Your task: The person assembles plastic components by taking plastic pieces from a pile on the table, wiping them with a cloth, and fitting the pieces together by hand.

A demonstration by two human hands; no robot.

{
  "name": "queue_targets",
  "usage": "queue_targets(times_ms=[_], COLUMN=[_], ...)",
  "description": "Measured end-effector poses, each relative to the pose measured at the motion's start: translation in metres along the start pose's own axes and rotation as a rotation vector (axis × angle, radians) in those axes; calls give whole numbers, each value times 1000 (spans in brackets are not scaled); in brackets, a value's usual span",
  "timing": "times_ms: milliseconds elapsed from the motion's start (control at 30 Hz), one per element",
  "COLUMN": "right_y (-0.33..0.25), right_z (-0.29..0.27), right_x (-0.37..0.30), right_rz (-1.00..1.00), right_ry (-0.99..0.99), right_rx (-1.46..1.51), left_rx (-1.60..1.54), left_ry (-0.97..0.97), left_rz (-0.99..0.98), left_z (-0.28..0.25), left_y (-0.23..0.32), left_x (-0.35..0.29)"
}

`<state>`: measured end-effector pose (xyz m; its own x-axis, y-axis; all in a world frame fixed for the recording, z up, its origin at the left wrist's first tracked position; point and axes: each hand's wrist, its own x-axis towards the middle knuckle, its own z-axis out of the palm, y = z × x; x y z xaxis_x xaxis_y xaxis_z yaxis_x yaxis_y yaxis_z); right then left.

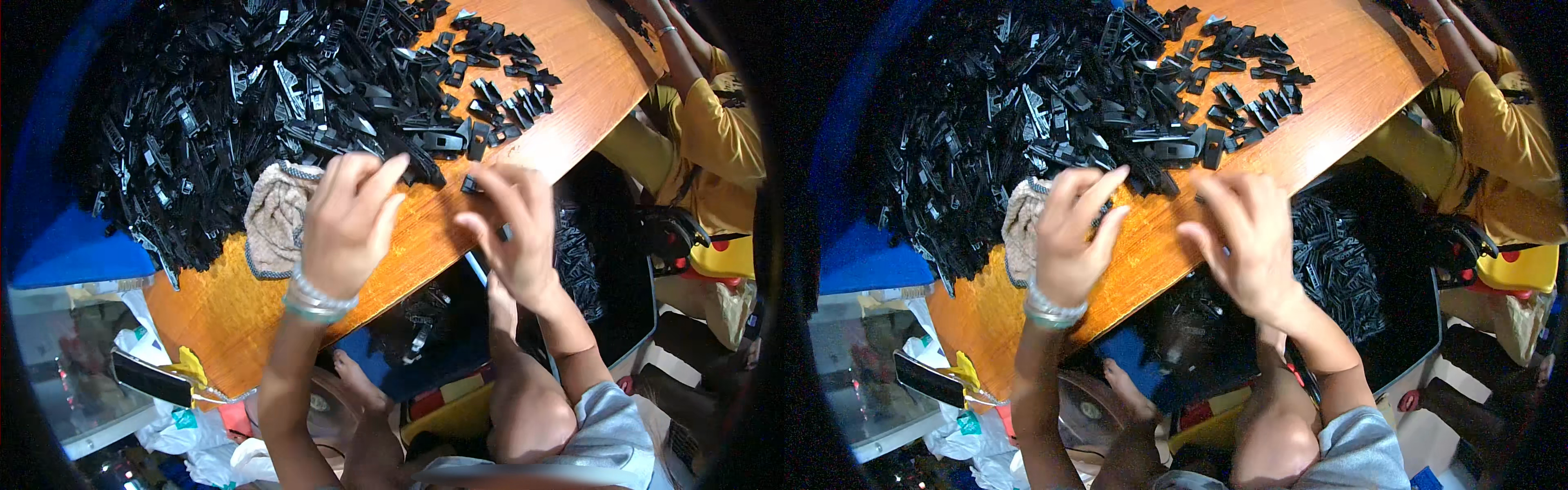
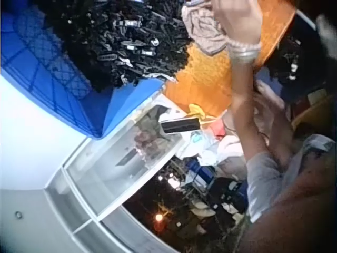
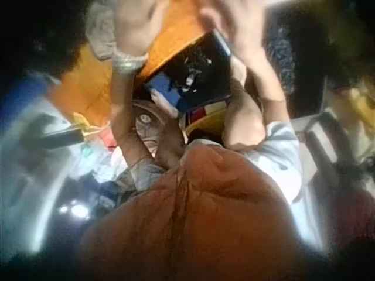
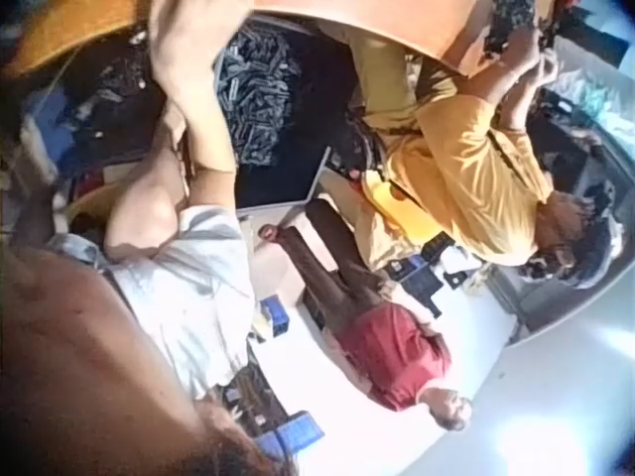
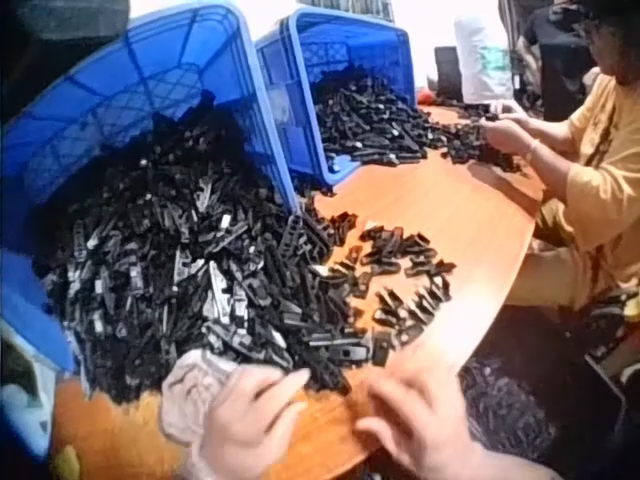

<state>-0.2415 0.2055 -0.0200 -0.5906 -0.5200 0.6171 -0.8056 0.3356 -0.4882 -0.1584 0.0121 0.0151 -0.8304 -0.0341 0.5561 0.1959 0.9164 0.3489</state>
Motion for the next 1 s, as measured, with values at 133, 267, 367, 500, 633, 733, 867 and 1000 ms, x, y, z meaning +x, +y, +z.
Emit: queue_targets(times_ms=[133, 267, 367, 500, 633, 733, 867, 1000], right_y=[19, 18, 17, 6, -1, -3, -6, -11], right_z=[-1, -6, -11, -4, -3, 5, 3, 3], right_x=[-3, -10, -10, -15, -24, -24, -24, -22], right_rz=[88, 121, 99, 304, 470, 375, 438, 517], right_ry=[-88, -52, 18, 7, 108, 135, -35, -148], right_rx=[-111, 181, 327, 634, 810, 848, 904, 977], left_rx=[103, 64, -3, -6, -658, -799, -931, -632], left_ry=[-83, 33, 59, -1, 279, 229, 3, -558], left_rz=[124, 228, 202, 25, -664, -815, -842, -695], left_z=[26, 16, 8, -8, -5, -28, -59, -76], left_y=[-8, 7, 24, 38, 54, 37, 8, -1], left_x=[13, -16, -38, -58, -84, -91, -93, -45])
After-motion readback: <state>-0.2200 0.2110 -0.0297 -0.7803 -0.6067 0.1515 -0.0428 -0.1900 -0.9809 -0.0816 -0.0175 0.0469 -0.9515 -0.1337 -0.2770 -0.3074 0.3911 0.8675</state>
